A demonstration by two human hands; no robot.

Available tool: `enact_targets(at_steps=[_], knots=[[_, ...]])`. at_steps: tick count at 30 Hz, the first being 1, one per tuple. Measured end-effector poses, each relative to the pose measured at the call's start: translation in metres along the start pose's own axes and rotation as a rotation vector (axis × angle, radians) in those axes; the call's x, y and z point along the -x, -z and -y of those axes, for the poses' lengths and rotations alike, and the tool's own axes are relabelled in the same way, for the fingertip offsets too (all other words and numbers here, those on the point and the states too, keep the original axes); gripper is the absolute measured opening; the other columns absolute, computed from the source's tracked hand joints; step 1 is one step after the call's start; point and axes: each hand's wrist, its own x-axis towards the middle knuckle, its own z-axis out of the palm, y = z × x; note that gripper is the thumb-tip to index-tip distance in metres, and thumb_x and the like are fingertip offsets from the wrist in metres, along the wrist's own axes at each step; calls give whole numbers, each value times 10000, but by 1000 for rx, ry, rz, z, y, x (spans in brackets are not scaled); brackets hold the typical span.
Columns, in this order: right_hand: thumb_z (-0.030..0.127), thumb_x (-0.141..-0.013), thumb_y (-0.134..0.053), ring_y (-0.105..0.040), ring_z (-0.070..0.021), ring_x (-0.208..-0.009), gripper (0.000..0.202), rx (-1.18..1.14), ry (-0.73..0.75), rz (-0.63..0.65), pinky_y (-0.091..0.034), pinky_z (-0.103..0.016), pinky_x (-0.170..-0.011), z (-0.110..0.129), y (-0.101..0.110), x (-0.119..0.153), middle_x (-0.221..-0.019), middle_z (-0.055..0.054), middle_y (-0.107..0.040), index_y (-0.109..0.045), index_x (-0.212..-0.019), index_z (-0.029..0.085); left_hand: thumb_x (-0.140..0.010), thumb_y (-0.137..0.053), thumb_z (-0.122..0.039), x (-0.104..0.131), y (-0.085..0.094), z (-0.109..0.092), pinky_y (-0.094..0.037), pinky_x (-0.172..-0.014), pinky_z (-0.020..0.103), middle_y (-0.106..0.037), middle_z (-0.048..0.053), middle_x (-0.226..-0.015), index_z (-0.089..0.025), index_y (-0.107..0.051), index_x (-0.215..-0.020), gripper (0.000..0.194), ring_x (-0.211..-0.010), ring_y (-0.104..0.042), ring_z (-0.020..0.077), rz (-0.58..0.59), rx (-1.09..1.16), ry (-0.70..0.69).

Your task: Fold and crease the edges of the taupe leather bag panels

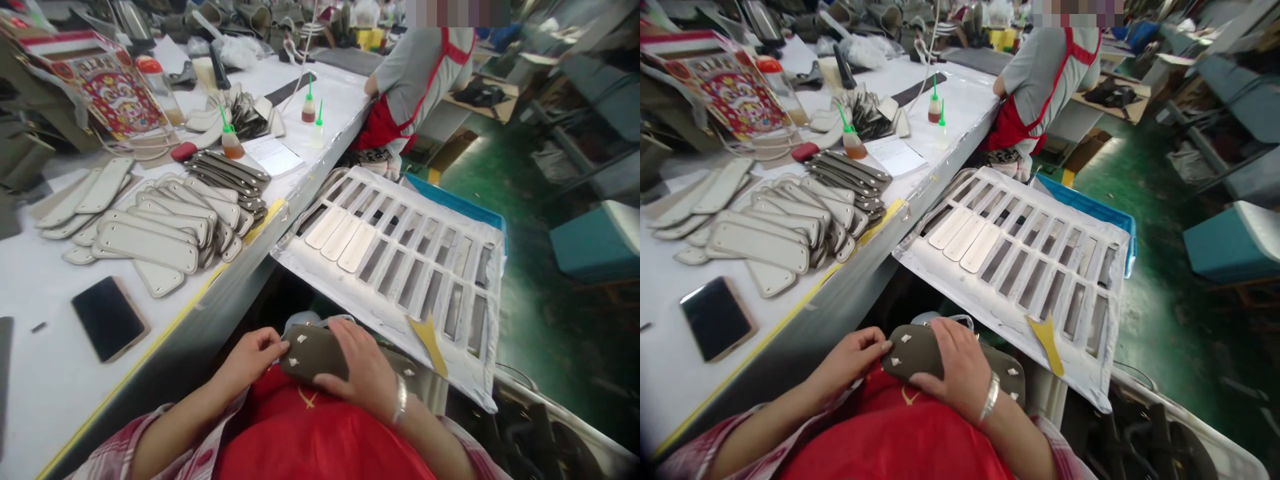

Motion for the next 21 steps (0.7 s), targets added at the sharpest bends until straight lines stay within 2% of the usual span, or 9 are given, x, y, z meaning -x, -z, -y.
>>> enact_targets(at_steps=[2, 5, 13, 21], knots=[[664, -633, -553, -448, -323, -1100, 872, -1, 110, 53, -365, -473, -931, 10, -23, -17, -1204, -207, -483, -412, -1234, 48, -731, -540, -430, 0, -1, 1, -286, -439, 187, -427, -68, -492, -165, -494, -607, 296, -443, -350, 73, -14, -2, -9], [671, -618, -561, -449, -328, -1092, 885, 17, 115, 109, -360, -479, -924, 12, -38, -25, -1207, -211, -483, -431, -1225, 41, -718, -563, -426, -1, -2, 5, -298, -451, 187, -439, -65, -502, -169, -466, -584, 306, -455, -363, 75, -52, -21, -30], [646, -637, -560, -441, -318, -1106, 846, 21, 94, 148, -374, -465, -905, 10, -35, -23, -1239, -183, -473, -423, -1252, 82, -725, -556, -417, -5, -6, 14, -322, -490, 203, -463, -44, -535, -165, -477, -583, 300, -521, -400, 99, -89, -58, -55], [688, -657, -506, -450, -330, -1090, 847, 9, 126, 149, -388, -480, -883, 8, -37, -26, -1232, -188, -480, -439, -1253, 91, -720, -540, -312, -7, -5, 9, -312, -489, 206, -435, -55, -521, -177, -425, -555, 242, -508, -384, 96, -72, -58, -77]])
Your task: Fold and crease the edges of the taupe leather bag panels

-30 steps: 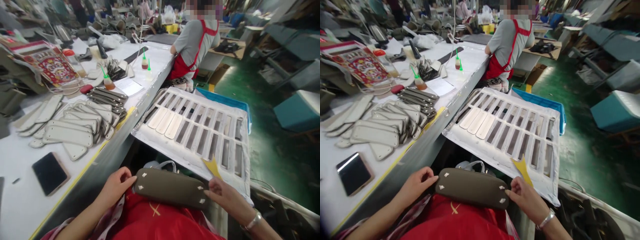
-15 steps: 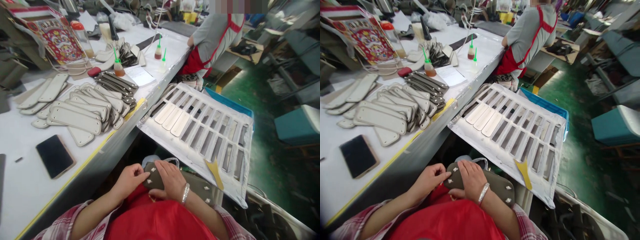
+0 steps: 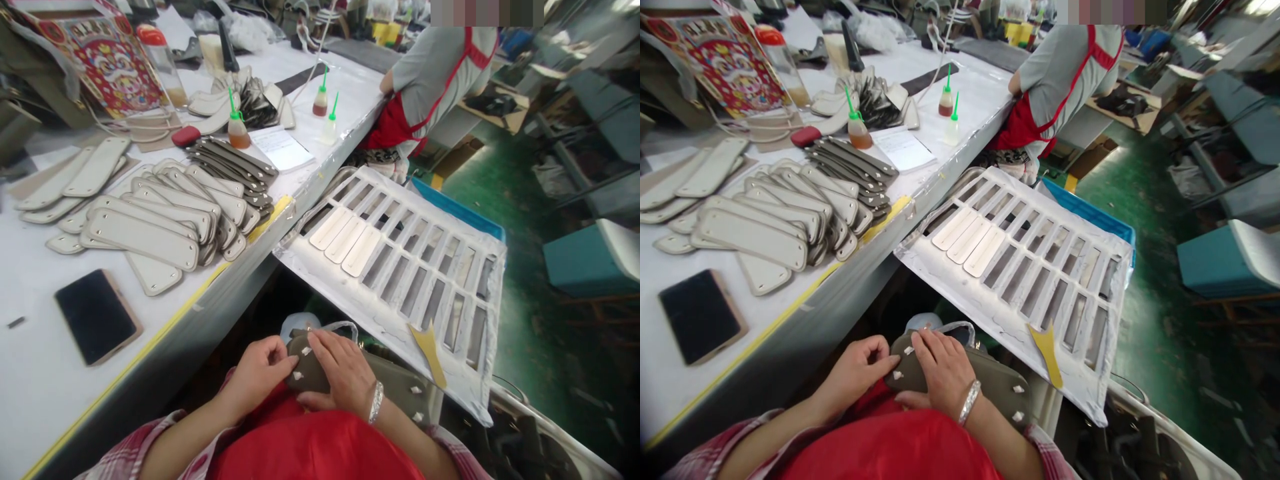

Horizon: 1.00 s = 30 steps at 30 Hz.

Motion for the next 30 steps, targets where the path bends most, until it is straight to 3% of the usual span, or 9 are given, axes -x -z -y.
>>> enact_targets(at_steps=[8, 16, 19, 22, 25, 28, 30], knots=[[656, -654, -542, -451, -324, -1091, 822, -17, -10, 17, -383, -457, -887, -3, 1, 1, -1222, -172, -494, -438, -1259, 109, -712, -528, -243, -5, 0, 5, -295, -493, 202, -395, -66, -552, -194, -348, -593, 221, -532, -365, 93, 65, -19, -12], [636, -680, -521, -395, -321, -1152, 824, -37, -41, 42, -331, -471, -936, 2, 2, -2, -1282, -177, -433, -392, -1281, 87, -723, -501, -258, -12, 0, 3, -293, -489, 205, -371, -72, -549, -198, -318, -591, 233, -523, -368, 93, 57, -135, -86], [664, -666, -521, -355, -302, -1196, 882, -43, -86, 27, -254, -471, -1008, -10, 21, 27, -1311, -171, -400, -334, -1315, 97, -745, -502, -336, -6, 7, -4, -332, -497, 217, -413, -67, -551, -199, -368, -619, 230, -530, -425, 109, 102, -294, -98], [684, -642, -530, -313, -301, -1227, 956, -16, -267, -46, -224, -481, -1027, -35, 44, 83, -1328, -184, -365, -267, -1342, 89, -743, -515, -458, -1, 11, -13, -428, -587, 273, -556, -20, -714, -204, -478, -821, 269, -647, -541, 162, 47, -534, -126], [684, -610, -564, -323, -315, -1218, 1018, -31, -423, -83, -291, -481, -985, -57, 54, 137, -1320, -213, -352, -228, -1351, 72, -713, -543, -517, -3, -8, -26, -440, -812, 363, -567, 81, -1054, -189, -449, -1093, 510, -954, -545, 241, -46, -707, -416], [690, -558, -599, -337, -319, -1209, 1065, -98, -426, -50, -305, -471, -977, -69, 48, 161, -1308, -223, -364, -245, -1342, 63, -673, -583, -537, -12, -52, -37, -345, -964, 391, -468, 128, -1256, -157, -347, -1263, 740, -1155, -422, 274, 114, -824, -840], [672, -562, -611, -345, -303, -1205, 1031, -132, -377, -32, -283, -460, -996, -73, 42, 161, -1297, -208, -387, -274, -1330, 71, -630, -611, -559, -20, -84, -41, -315, -983, 408, -456, 140, -1282, -138, -323, -1296, 838, -1170, -407, 288, 241, -906, -964]])
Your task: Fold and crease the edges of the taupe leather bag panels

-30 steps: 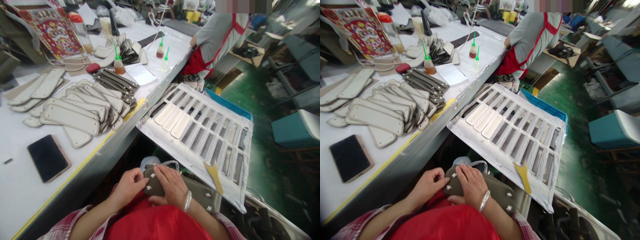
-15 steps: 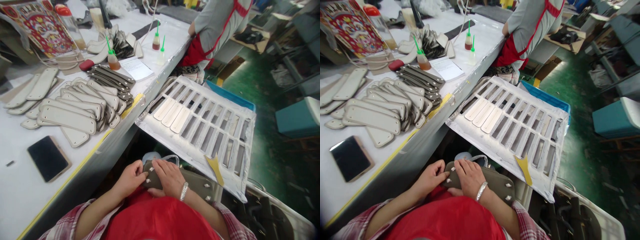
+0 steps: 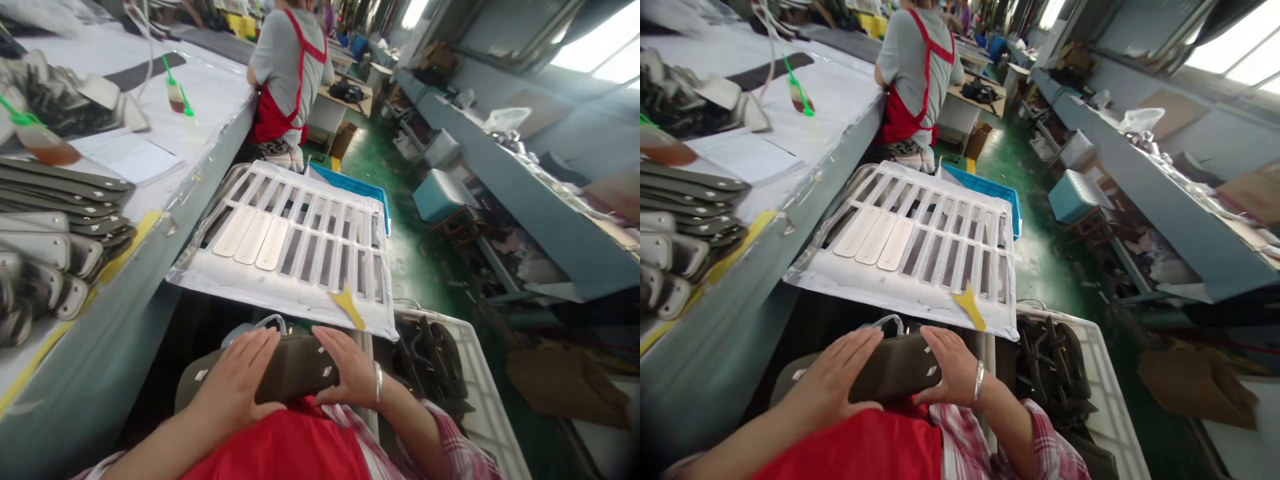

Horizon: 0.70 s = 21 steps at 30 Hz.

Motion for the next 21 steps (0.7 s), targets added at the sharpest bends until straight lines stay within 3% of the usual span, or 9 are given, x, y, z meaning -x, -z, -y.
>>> enact_targets(at_steps=[2, 5, 11, 21], knots=[[632, -595, -618, -365, -283, -1191, 955, -23, 41, 7, -266, -449, -1008, -2, -4, -4, -1279, -185, -417, -303, -1314, 89, -594, -631, -570, -17, -14, -8, -322, -961, 418, -483, 143, -1258, -131, -359, -1279, 858, -1128, -445, 295, 89, -33, -13], [585, -623, -627, -397, -266, -1156, 867, -71, 79, -6, -291, -430, -991, -7, -6, -9, -1247, -173, -445, -345, -1279, 95, -607, -618, -561, -25, -20, -11, -341, -920, 400, -523, 137, -1206, -135, -423, -1229, 779, -1068, -485, 279, 162, -33, 52], [570, -566, -679, -443, -265, -1100, 847, -175, 115, -22, -356, -402, -941, -17, -8, -12, -1186, -169, -473, -396, -1216, 108, -664, -577, -501, -27, -15, -11, -359, -851, 387, -558, 128, -1127, -153, -469, -1170, 624, -997, -512, 268, 199, -11, 89], [615, -563, -654, -452, -270, -1095, 884, -88, 187, -149, -358, -404, -935, -22, -23, -6, -1185, -184, -479, -392, -1223, 88, -625, -602, -524, -31, -9, -24, -343, -838, 381, -546, 100, -1128, -172, -447, -1148, 649, -989, -496, 264, 244, -24, 111]])
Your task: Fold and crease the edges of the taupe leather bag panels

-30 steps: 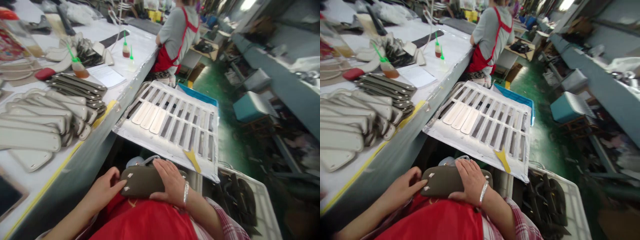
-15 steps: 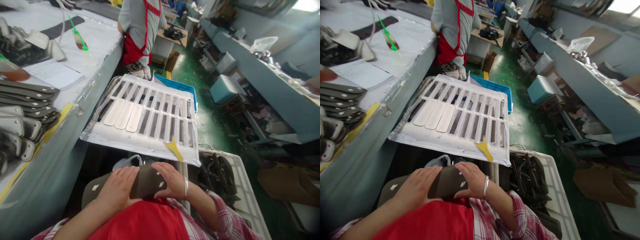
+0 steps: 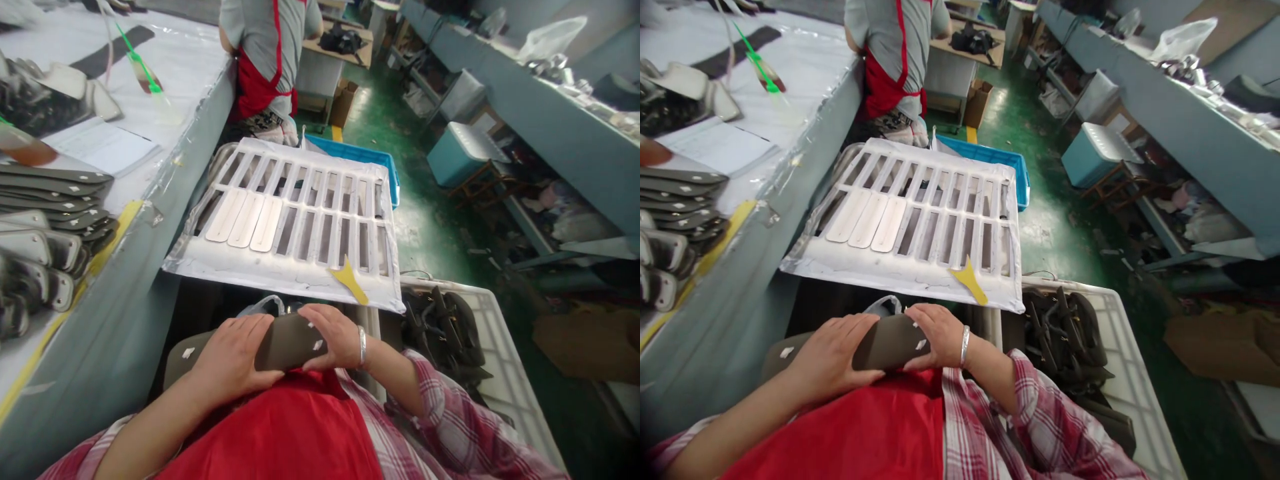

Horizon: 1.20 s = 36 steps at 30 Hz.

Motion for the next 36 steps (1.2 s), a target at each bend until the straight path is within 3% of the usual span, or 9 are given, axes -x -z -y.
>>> enact_targets(at_steps=[6, 9, 11, 13, 15, 17, 19, 25, 36], knots=[[622, -593, -635, -386, -262, -1181, 929, 4, -4, 57, -314, -395, -988, 4, 4, 5, -1274, -178, -424, -331, -1293, 92, -656, -558, -542, 7, -3, 0, -332, -868, 386, -518, 116, -1180, -157, -414, -1205, 686, -1035, -479, 274, -3, -49, -35], [592, -579, -665, -368, -253, -1202, 935, -103, -33, 74, -293, -384, -1011, 8, 12, 7, -1295, -166, -406, -321, -1300, 105, -671, -549, -526, 9, -3, -1, -328, -884, 385, -495, 115, -1220, -162, -374, -1260, 714, -1056, -468, 271, -10, -72, -62], [550, -641, -638, -392, -231, -1188, 840, -260, -90, 46, -321, -366, -993, 9, 15, 11, -1290, -156, -414, -323, -1287, 115, -670, -556, -509, 7, -4, -4, -325, -894, 384, -478, 110, -1245, -181, -340, -1294, 737, -1070, -461, 270, -18, -80, -80], [503, -753, -536, -476, -194, -1102, 608, -444, -224, -62, -402, -328, -908, 10, 15, 16, -1206, -133, -492, -386, -1208, 128, -661, -563, -516, 2, -7, -10, -322, -905, 388, -462, 111, -1264, -188, -329, -1304, 759, -1088, -452, 275, -24, -78, -95], [460, -834, -422, -574, -154, -886, 367, -522, -450, -210, -466, -275, -739, 12, 11, 22, -973, -81, -597, -475, -1020, 147, -647, -565, -547, -8, -11, -19, -319, -916, 398, -462, 120, -1264, -172, -344, -1293, 779, -1099, -446, 285, -29, -64, -104], [453, -855, -379, -555, -117, -630, 307, -475, -665, -294, -434, -228, -570, 17, 5, 28, -694, -10, -582, -489, -812, 169, -640, -571, -555, -18, -15, -29, -317, -926, 408, -476, 131, -1249, -150, -366, -1273, 778, -1102, -445, 290, -41, -48, -109], [441, -850, -398, -482, -94, -522, 316, -375, -756, -293, -362, -205, -499, 25, 1, 32, -570, 26, -519, -474, -691, 179, -649, -581, -521, -25, -18, -36, -324, -924, 409, -496, 138, -1224, -132, -386, -1251, 742, -1090, -452, 286, -58, -32, -115], [410, -802, -489, -438, -87, -514, 310, -184, -836, -252, -271, -208, -498, 45, 1, 26, -539, 30, -501, -470, -598, 177, -684, -563, -489, -30, -24, -36, -362, -884, 415, -532, 136, -1166, -108, -422, -1209, 664, -1025, -488, 283, -62, -18, -137], [345, -777, -503, -389, -75, -482, 292, -297, -868, -284, -244, -200, -474, 39, -7, 26, -503, 41, -441, -421, -556, 172, -650, -600, -406, -34, -29, -33, -370, -860, 406, -521, 153, -1195, -110, -403, -1241, 689, -1027, -488, 284, -71, -42, -163]])
